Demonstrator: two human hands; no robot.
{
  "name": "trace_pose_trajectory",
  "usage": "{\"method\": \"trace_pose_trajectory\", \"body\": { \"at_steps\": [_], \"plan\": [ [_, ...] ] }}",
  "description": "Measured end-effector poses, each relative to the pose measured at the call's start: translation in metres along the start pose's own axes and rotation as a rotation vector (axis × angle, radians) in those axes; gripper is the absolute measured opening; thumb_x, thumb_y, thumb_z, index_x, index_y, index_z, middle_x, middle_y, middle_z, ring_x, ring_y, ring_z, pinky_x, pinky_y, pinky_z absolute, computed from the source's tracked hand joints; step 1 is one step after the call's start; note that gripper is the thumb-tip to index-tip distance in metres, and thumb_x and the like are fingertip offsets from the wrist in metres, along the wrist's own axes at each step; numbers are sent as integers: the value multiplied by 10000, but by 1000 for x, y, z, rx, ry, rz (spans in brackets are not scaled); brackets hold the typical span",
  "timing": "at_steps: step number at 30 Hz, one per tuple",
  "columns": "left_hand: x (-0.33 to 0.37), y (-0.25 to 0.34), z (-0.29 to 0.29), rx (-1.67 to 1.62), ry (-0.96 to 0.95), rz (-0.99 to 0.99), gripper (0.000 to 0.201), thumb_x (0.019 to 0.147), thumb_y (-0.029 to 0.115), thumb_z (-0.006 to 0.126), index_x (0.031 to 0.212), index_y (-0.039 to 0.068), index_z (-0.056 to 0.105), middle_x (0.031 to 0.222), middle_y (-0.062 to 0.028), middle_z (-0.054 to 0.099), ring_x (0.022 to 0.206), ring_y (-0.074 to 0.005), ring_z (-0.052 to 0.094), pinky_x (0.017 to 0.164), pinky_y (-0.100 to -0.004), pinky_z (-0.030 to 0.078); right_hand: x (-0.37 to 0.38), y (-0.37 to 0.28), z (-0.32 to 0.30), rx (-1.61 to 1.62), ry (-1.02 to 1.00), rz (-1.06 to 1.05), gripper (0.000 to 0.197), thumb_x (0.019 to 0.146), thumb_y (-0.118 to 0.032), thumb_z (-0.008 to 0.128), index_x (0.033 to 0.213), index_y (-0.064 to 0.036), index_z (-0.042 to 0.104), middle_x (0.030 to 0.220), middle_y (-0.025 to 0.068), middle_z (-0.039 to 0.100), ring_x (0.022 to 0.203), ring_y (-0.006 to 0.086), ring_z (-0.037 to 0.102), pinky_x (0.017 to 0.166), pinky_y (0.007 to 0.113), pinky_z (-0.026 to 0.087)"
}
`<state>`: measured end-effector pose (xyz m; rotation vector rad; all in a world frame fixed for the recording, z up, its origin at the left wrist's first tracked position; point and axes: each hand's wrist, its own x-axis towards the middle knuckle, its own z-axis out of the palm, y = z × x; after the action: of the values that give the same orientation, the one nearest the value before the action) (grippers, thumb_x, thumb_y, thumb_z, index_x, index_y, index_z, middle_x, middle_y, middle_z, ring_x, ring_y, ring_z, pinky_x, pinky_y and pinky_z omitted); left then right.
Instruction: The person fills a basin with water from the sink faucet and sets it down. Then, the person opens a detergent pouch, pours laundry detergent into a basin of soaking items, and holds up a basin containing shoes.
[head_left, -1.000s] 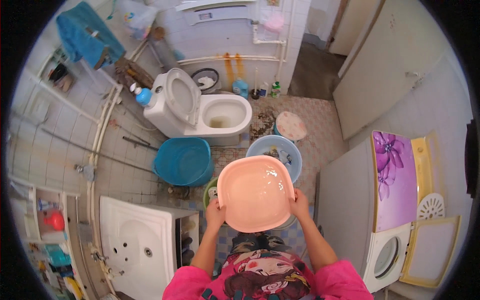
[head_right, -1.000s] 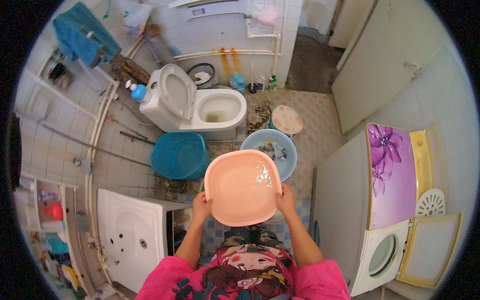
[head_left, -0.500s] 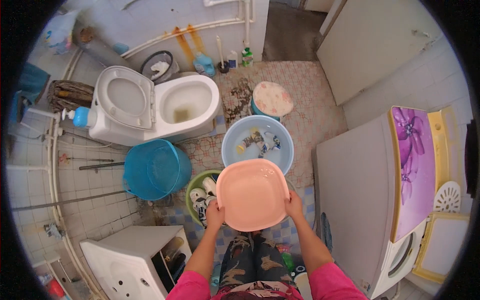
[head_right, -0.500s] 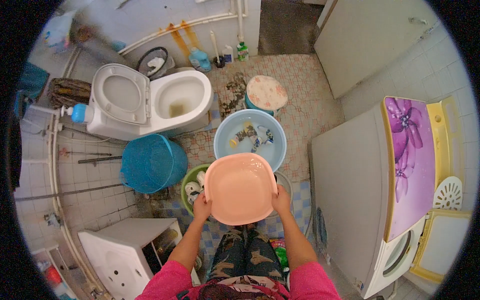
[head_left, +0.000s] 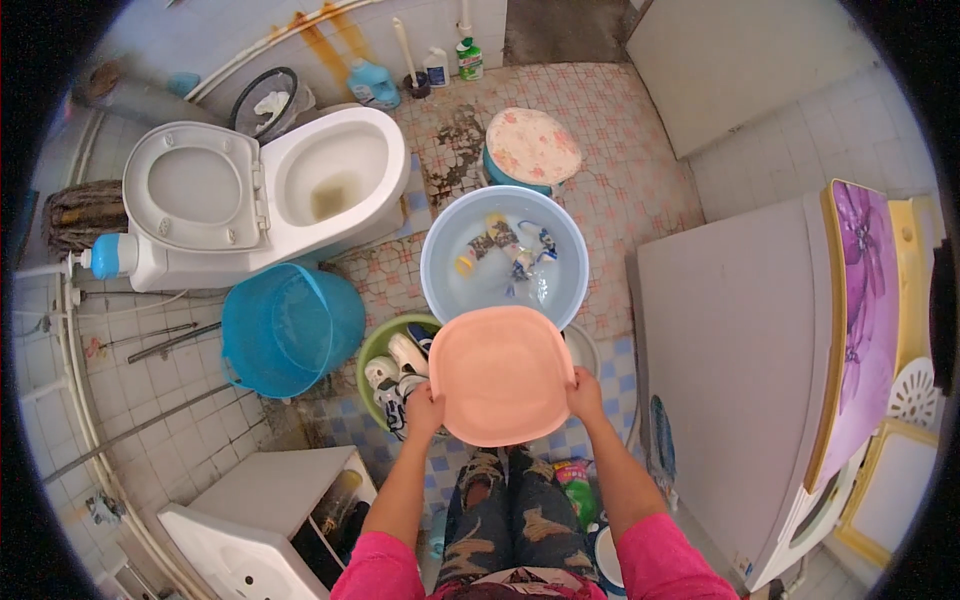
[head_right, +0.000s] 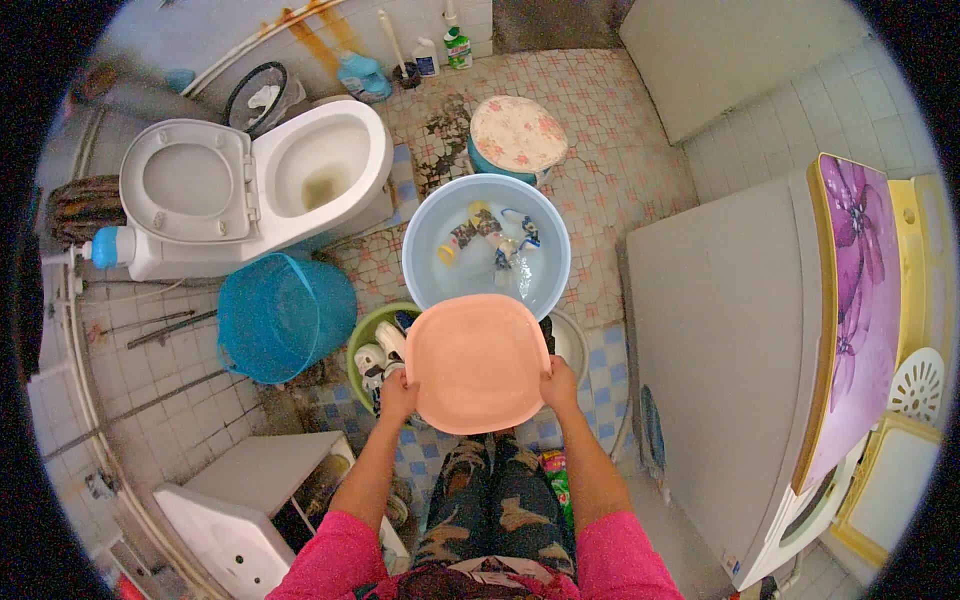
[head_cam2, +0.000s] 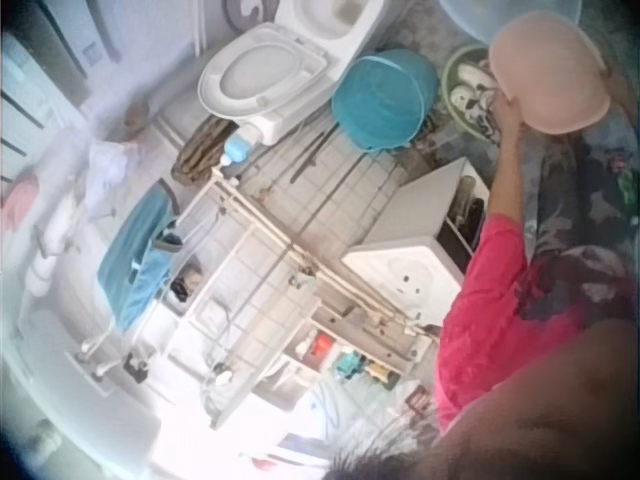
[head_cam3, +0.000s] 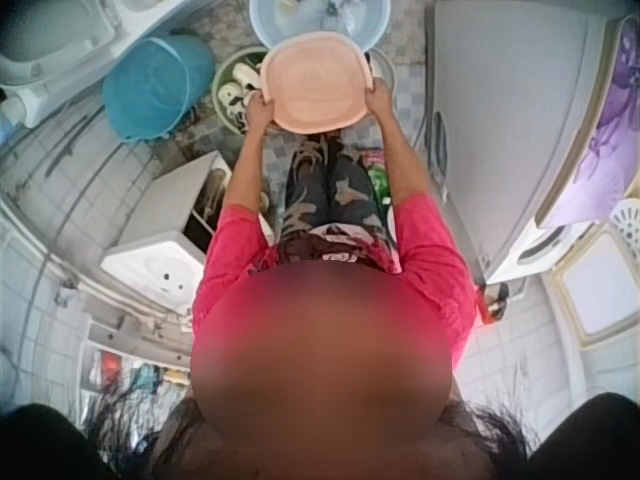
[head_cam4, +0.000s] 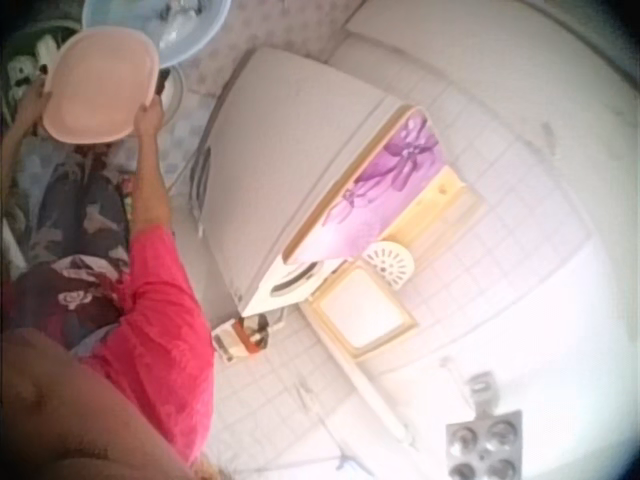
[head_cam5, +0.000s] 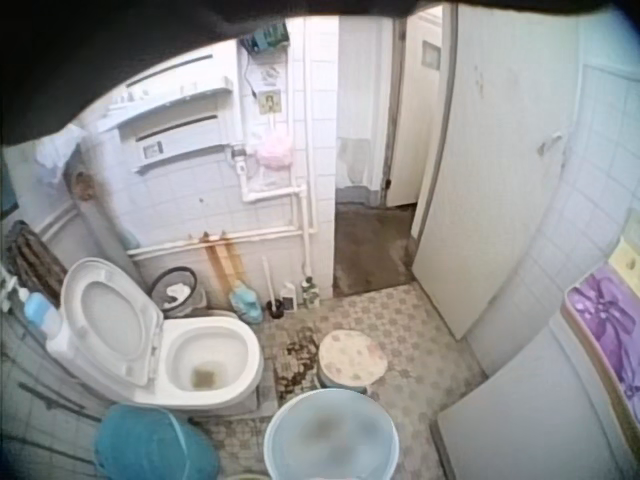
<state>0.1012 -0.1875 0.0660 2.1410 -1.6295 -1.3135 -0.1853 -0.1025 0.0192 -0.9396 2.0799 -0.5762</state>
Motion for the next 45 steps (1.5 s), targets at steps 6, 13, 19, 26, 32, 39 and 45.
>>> {"method": "trace_pose_trajectory", "body": {
  "at_steps": [6,13,19,26,32,39,45],
  "plan": [
    [14,-18,-4,36,-48,-5,266,674,133,554,889,-24,556,784,-168,609,728,-309,586,651,-369,454,2,-6,4,-51,-61,36,257,707,-69,482,947,9,532,853,192,598,785,315,582,688,362,448],
    [28,5,-15,114,-78,-8,303,649,153,564,889,-32,557,801,-180,607,741,-307,588,672,-368,458,12,-10,4,-54,-142,132,273,724,-74,487,979,19,515,906,202,582,859,334,557,747,370,430],
    [46,10,-19,126,-104,18,328,637,173,569,886,-39,552,766,-163,607,692,-300,586,630,-360,461,26,-9,10,32,-179,130,308,733,-50,477,1028,38,496,954,215,569,898,338,545,784,370,417],
    [58,40,-24,53,-64,-35,299,652,156,561,874,-44,569,801,-171,612,692,-281,598,630,-353,467,39,-20,10,146,-201,120,373,711,-24,454,1080,12,502,1013,200,560,957,318,533,817,350,408],
    [79,34,-22,-79,-103,-15,246,657,132,590,839,-30,554,734,-113,591,644,-182,573,588,-307,454,41,-14,9,200,-260,191,419,690,-18,423,1103,-3,493,1026,169,570,973,290,534,828,336,403],
    [101,23,-19,-277,-57,59,122,676,104,575,709,-7,533,665,-91,567,736,-168,554,815,-317,386,37,-26,13,270,-321,269,433,693,-29,446,1120,41,474,997,182,578,900,243,573,769,310,437],
    [105,47,-27,-481,-119,-41,129,706,113,562,730,-10,530,699,-79,560,965,-190,494,968,-320,240,38,-31,18,352,-306,341,451,688,-14,469,1130,77,458,973,182,583,850,229,585,725,304,453]
  ]
}}
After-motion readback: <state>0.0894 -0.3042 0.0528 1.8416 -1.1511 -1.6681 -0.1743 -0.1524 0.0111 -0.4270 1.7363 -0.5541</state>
